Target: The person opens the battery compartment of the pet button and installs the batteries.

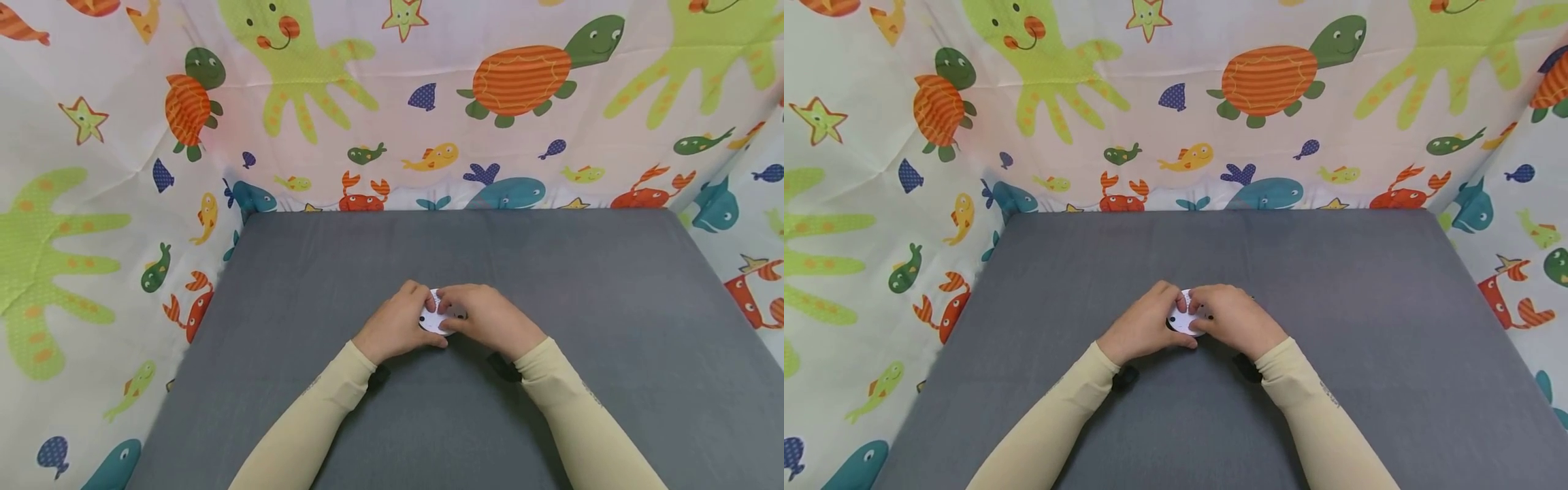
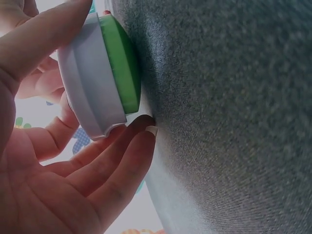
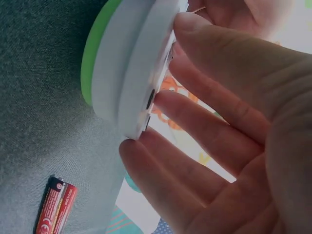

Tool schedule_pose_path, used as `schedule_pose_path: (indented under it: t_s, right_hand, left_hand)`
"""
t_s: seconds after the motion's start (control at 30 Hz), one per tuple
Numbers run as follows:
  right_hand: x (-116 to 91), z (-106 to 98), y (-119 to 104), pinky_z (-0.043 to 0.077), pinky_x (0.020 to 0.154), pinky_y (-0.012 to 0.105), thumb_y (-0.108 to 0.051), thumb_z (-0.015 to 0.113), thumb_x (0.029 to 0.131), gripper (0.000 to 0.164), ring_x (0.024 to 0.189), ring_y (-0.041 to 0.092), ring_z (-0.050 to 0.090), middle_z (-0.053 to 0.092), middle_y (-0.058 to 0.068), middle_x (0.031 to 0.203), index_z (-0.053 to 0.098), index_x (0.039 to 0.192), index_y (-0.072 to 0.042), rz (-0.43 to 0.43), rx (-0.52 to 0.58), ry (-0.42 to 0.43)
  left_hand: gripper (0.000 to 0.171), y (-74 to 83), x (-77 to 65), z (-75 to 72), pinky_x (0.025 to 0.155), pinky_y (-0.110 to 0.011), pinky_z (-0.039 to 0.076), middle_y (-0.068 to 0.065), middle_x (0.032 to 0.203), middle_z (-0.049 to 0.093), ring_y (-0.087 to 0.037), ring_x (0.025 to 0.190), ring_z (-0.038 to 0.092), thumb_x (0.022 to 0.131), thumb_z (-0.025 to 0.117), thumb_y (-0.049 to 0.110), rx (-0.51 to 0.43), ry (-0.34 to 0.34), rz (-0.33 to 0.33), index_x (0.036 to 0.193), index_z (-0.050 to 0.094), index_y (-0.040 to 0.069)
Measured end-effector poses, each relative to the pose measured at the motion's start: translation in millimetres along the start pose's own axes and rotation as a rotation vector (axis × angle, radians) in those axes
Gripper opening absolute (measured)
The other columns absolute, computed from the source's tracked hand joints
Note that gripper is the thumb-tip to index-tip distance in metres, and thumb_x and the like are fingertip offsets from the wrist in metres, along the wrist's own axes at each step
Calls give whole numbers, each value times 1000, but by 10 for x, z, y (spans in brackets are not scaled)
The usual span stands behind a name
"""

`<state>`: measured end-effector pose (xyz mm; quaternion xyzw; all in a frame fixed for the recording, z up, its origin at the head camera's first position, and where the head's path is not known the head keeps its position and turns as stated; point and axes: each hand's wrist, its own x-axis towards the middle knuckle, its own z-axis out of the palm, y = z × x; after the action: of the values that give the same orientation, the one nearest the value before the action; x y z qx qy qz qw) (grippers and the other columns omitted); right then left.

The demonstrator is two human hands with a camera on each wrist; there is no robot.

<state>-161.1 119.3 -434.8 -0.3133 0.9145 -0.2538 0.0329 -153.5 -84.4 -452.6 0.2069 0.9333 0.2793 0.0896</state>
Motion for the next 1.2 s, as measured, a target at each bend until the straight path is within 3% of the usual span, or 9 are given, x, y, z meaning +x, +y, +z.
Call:
schedule_pose_path:
  t_s: [0.23, 0.4, 0.5, 0.6, 0.73, 0.87, 1.03, 1.2]
  right_hand:
    - [12, 60, 10, 57, 88, 35, -20, 80, 84, 20, 101, 14, 67, 72, 0, 118, 73, 102, -17, -101, -69, 43]
    - [8, 78, -3, 54, 75, 26, -17, 76, 84, 21, 82, 9, 60, 68, -6, 102, 71, 103, -15, -175, -121, 77]
    - [8, 83, -8, 50, 67, 23, -16, 70, 84, 17, 73, 7, 56, 65, -8, 93, 69, 102, -16, -168, -134, 94]
    - [3, 81, -6, 53, 71, 26, -22, 71, 85, 17, 79, 8, 58, 67, -7, 96, 69, 102, -18, -135, -130, 94]
    - [-6, 74, 10, 56, 86, 35, -31, 80, 84, 25, 99, 14, 62, 69, -3, 112, 70, 103, -18, -119, -127, 73]
    - [-8, 63, 27, 55, 89, 37, -29, 83, 85, 20, 106, 17, 63, 69, 0, 118, 69, 97, -20, -132, -124, 63]
    - [-1, 69, 4, 55, 83, 33, -20, 77, 88, 10, 103, 15, 63, 71, -1, 114, 68, 87, -22, -145, -116, 69]
    - [-3, 64, -35, 54, 77, 31, -15, 75, 87, 10, 91, 12, 61, 70, -4, 102, 67, 84, -21, -156, -136, 88]
  left_hand:
    - [54, -17, 4, 18, 69, -25, 48, 1, 114, 51, -14, 82, 56, 72, 89, 48, 4, 18, 8, 104, 54, 21]
    - [54, -19, 12, 17, 74, -27, 51, 0, 117, 52, -13, 86, 57, 76, 86, 47, 34, 28, 22, 111, 56, 19]
    - [55, -21, 16, 19, 73, -26, 51, 0, 115, 52, -14, 85, 57, 75, 87, 46, 24, 33, 15, 111, 55, 18]
    - [56, -26, 22, 25, 69, -24, 50, 1, 111, 51, -15, 83, 57, 74, 88, 44, 8, 34, 5, 109, 53, 17]
    - [61, -25, 29, 31, 69, -24, 50, 1, 111, 51, -15, 82, 57, 74, 89, 44, 16, 27, -5, 113, 51, 16]
    - [65, -28, 29, 34, 67, -24, 49, 1, 111, 50, -15, 81, 57, 71, 91, 46, 5, 19, -9, 114, 51, 17]
    - [64, -35, 35, 28, 65, -23, 48, 1, 112, 50, -15, 81, 57, 72, 90, 45, -12, 23, -15, 113, 50, 17]
    - [64, -41, 43, 32, 67, -23, 48, 3, 112, 49, -14, 83, 57, 72, 89, 47, -10, 26, -25, 114, 50, 17]
